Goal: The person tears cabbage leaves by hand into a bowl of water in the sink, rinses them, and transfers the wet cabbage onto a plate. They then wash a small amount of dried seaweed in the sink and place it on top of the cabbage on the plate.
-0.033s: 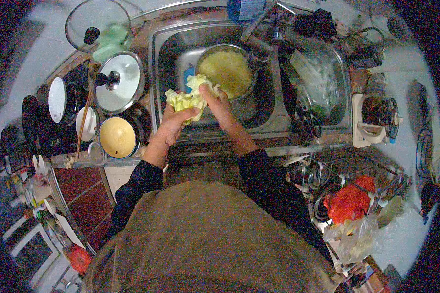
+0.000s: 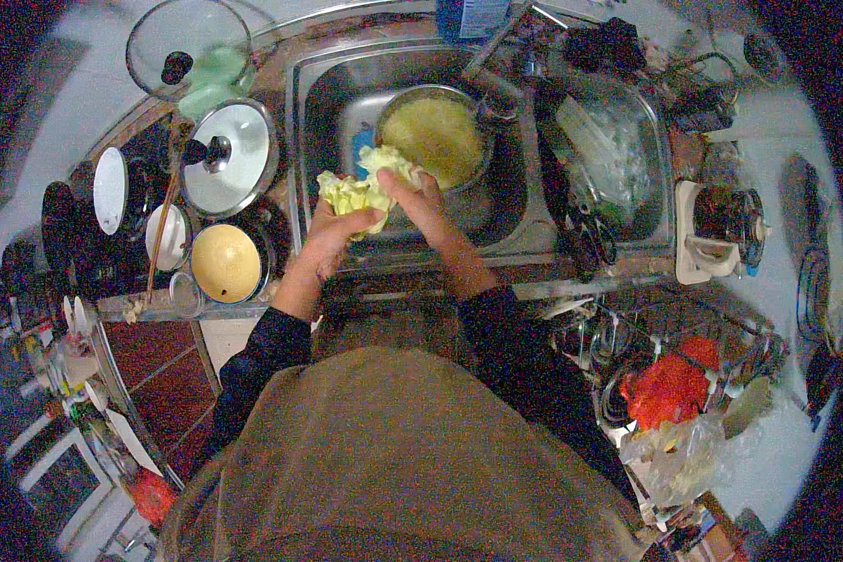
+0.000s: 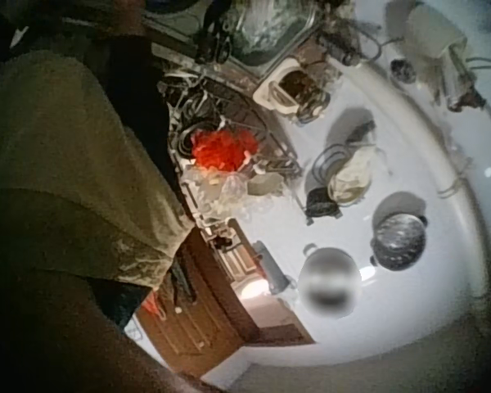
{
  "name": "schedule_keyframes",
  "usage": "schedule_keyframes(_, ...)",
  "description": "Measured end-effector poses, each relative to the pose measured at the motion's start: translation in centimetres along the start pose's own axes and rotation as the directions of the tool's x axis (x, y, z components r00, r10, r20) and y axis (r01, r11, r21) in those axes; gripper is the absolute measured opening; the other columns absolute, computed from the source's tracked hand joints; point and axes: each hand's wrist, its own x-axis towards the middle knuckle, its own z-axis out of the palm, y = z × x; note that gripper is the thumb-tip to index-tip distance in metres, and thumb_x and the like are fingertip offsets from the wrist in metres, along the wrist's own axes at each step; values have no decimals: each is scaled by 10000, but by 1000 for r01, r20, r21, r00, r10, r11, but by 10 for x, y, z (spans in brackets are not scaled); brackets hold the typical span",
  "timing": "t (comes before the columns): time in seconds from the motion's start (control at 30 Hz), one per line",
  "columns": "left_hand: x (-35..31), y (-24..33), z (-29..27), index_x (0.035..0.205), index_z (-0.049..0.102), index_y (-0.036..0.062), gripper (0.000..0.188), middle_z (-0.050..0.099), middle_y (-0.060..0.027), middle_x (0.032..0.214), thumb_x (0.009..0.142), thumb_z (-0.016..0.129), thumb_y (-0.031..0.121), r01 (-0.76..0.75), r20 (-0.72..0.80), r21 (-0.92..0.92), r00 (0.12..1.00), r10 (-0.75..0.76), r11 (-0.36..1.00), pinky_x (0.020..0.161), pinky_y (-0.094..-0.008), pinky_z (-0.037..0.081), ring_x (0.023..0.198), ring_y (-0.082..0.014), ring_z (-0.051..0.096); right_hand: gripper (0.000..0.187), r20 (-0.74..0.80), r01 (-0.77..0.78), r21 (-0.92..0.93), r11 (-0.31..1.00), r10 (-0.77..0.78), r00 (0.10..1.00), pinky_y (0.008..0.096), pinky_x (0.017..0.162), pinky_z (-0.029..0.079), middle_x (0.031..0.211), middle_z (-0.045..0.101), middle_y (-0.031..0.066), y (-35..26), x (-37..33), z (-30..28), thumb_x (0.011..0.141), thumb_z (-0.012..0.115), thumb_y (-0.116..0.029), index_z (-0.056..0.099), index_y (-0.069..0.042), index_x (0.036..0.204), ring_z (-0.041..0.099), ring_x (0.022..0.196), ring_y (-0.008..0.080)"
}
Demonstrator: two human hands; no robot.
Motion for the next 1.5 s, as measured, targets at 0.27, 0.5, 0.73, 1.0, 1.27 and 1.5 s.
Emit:
schedule_keyframes(0.27,-4,-8,2,1074,310,52,629,434,-41,935,577,689,-14,-419,53,366,901,431,831,768,-259,408,883,-134,469,274,109,-210,633,745,182,977,307,773,436,955,574,39,7,6,9,829,519,-281,535,-65,997,550,878,180)
schedule_keyframes(0.5,-4,-12,-8,1072,318,44,632,407,-51,955,560,683,-11,-528,125,392,842,525,753,791,-256,386,902,-131,437,352,722,-702,691,172,-114,682,421,848,409,1068,546,114,55,23,-7,819,412,-290,495,-66,1078,525,973,270)
schedule_keyframes(0.73,-18,10,-23,1160,298,52,748,450,-49,1065,555,738,25,-309,209,355,946,247,882,870,-288,387,993,-154,464,384,863,-860,505,75,-74,500,418,938,334,1165,480,140,30,11,-2,817,381,-259,463,-48,1127,458,1076,276)
schedule_keyframes(1.0,-30,20,-21,1151,340,41,719,462,-28,1059,547,728,4,-205,283,281,951,123,937,877,-269,370,1007,-123,454,307,800,-734,445,513,141,583,397,877,395,1089,543,88,38,14,-13,840,452,-261,518,-54,1057,529,983,223)
schedule_keyframes(1.27,-31,26,-29,1162,335,85,781,466,-12,1057,511,763,26,-154,399,276,916,33,949,887,-302,388,1008,-146,466,296,921,-804,337,490,7,390,341,847,430,1050,558,114,31,18,-8,864,421,-216,496,-1,1054,564,916,202)
schedule_keyframes(1.5,-33,36,-31,1139,354,63,723,467,-20,1043,533,741,-7,-164,365,223,928,74,961,874,-268,372,986,-122,460,305,819,-763,484,428,87,568,366,897,388,1032,563,125,-4,-6,2,857,409,-226,504,-10,1050,534,966,222)
